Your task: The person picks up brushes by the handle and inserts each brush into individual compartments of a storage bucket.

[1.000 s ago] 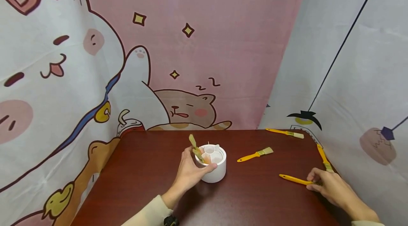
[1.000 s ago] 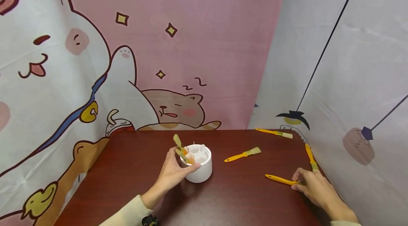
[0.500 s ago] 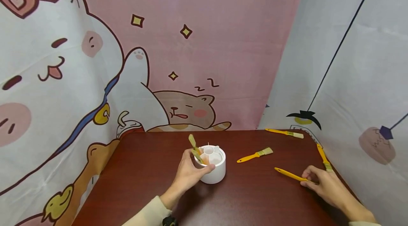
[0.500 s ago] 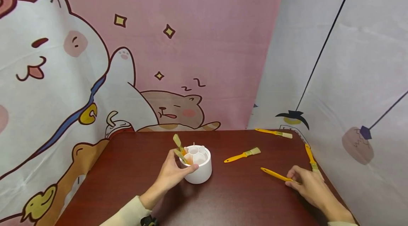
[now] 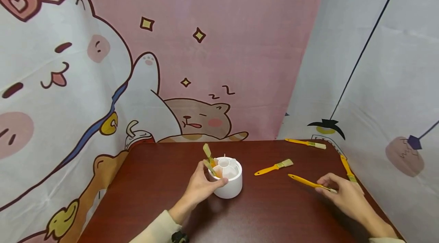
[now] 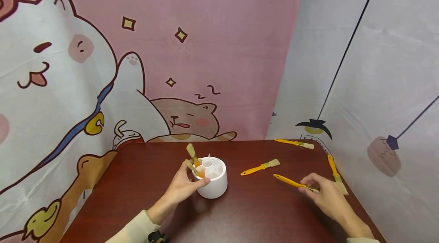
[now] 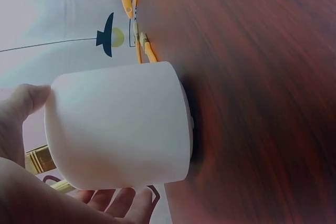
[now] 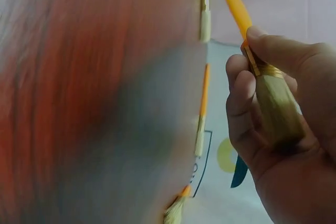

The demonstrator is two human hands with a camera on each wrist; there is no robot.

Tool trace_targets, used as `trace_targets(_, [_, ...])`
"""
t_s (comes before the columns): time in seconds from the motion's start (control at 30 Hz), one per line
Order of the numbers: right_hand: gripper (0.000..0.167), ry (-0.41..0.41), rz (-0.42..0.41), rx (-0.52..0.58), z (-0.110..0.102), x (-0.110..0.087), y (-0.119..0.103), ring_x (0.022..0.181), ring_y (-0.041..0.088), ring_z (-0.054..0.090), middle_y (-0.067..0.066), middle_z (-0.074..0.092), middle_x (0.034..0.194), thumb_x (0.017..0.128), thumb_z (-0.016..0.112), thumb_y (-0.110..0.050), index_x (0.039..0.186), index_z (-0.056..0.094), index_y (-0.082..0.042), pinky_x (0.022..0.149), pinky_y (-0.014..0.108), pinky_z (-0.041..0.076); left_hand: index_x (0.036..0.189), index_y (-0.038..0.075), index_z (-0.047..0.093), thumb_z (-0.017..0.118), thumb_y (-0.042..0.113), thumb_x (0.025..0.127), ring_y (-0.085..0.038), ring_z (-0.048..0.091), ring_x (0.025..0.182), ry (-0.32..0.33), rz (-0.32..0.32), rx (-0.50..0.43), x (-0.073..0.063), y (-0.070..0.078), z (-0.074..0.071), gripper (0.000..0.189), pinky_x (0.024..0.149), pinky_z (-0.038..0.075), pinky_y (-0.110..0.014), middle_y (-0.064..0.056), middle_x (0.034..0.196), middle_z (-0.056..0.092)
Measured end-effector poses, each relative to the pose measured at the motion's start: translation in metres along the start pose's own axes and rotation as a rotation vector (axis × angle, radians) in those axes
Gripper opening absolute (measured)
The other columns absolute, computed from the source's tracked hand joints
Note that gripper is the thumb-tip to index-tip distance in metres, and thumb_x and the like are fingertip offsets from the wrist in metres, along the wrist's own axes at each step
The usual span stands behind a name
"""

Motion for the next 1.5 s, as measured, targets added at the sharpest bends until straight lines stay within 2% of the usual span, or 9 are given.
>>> trace_targets(0.3, [0.028,0.001,-0.034,0.12,-0.002,0.001,-0.03,0.088,-0.01,0.067,-0.012,0.084,0.101,0.091,0.101,-0.016,0.108,0.082,-0.027,0.075,0.018,0.057,0.159,0.005,0.053,0.101,0.03,0.087,-0.035,0.072,0.135,-0.064,0.012,-0.047,0.002,0.0,0.001,0.09,0.115,0.059,-0.063,-0.02,0.149,0.073])
trace_targets(0.43, [0.028,0.044,-0.049,0.144,-0.006,0.002,-0.045,0.089,-0.011,0.069,-0.012,0.086,0.103,0.092,0.101,-0.017,0.11,0.083,-0.029,0.074,0.016,0.057,0.162,0.004,0.051,0.1,0.027,0.089,-0.037,0.072,0.138,-0.088,0.021,-0.072,0.003,0.0,0.002,0.091,0.117,0.059,-0.066,-0.021,0.154,0.071])
trace_targets(0.6, [0.027,0.103,-0.067,0.159,-0.012,0.006,-0.062,0.097,-0.014,0.07,-0.013,0.086,0.104,0.094,0.101,-0.021,0.113,0.084,-0.029,0.079,0.009,0.053,0.165,0.003,0.05,0.1,0.026,0.09,-0.039,0.071,0.139,-0.098,0.013,-0.068,0.003,-0.001,0.003,0.093,0.119,0.058,-0.067,-0.023,0.158,0.069])
trace_targets(0.73, [0.028,0.14,-0.072,0.21,-0.018,0.007,-0.074,0.096,-0.013,0.07,-0.01,0.087,0.104,0.093,0.102,-0.021,0.113,0.084,-0.03,0.079,0.005,0.052,0.166,0.004,0.049,0.099,0.026,0.091,-0.041,0.069,0.143,-0.1,0.004,-0.064,0.003,-0.001,0.003,0.094,0.121,0.056,-0.069,-0.023,0.161,0.067])
trace_targets(1.0, [0.025,0.187,-0.068,0.297,-0.025,0.011,-0.1,0.091,-0.007,0.069,-0.007,0.087,0.106,0.094,0.101,-0.023,0.111,0.085,-0.032,0.079,0.011,0.051,0.166,0.003,0.048,0.099,0.024,0.093,-0.044,0.07,0.146,-0.111,0.006,-0.074,0.003,0.0,0.004,0.092,0.121,0.058,-0.066,-0.025,0.165,0.064])
trace_targets(1.17, [0.025,0.179,-0.059,0.368,-0.026,0.017,-0.114,0.071,0.004,0.06,-0.005,0.087,0.108,0.095,0.101,-0.022,0.113,0.086,-0.029,0.062,0.022,0.047,0.166,0.002,0.047,0.098,0.024,0.093,-0.045,0.07,0.145,-0.111,0.01,-0.079,0.003,0.001,0.004,0.092,0.12,0.059,-0.065,-0.026,0.166,0.062])
trace_targets(1.23, [0.025,0.171,-0.063,0.397,-0.026,0.018,-0.12,0.074,0.002,0.062,-0.003,0.088,0.11,0.095,0.1,-0.021,0.115,0.086,-0.027,0.06,0.024,0.049,0.166,0.002,0.047,0.098,0.023,0.093,-0.046,0.07,0.146,-0.11,0.01,-0.082,0.003,0.002,0.004,0.092,0.12,0.059,-0.066,-0.027,0.167,0.062])
trace_targets(1.4, [0.025,0.154,-0.104,0.476,-0.028,0.022,-0.14,0.095,-0.005,0.076,0.005,0.089,0.115,0.097,0.098,-0.015,0.118,0.086,-0.023,0.064,0.024,0.056,0.165,0.003,0.047,0.099,0.028,0.09,-0.043,0.068,0.147,-0.082,0.009,-0.067,0.001,0.003,0.003,0.095,0.123,0.056,-0.067,-0.024,0.164,0.065])
trace_targets(1.5, [0.028,0.148,-0.132,0.542,-0.029,0.025,-0.152,0.088,0.001,0.079,0.004,0.089,0.111,0.096,0.097,-0.01,0.118,0.085,-0.022,0.063,0.025,0.058,0.165,0.003,0.048,0.102,0.034,0.088,-0.042,0.066,0.149,-0.043,0.016,-0.036,-0.001,0.005,0.002,0.099,0.126,0.052,-0.069,-0.023,0.162,0.066])
Point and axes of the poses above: each hand's wrist, its own x-axis towards the middle knuckle, its own z-axis out of the palm, y = z × x, the point moved 9 cm from there along x, towards the middle knuckle
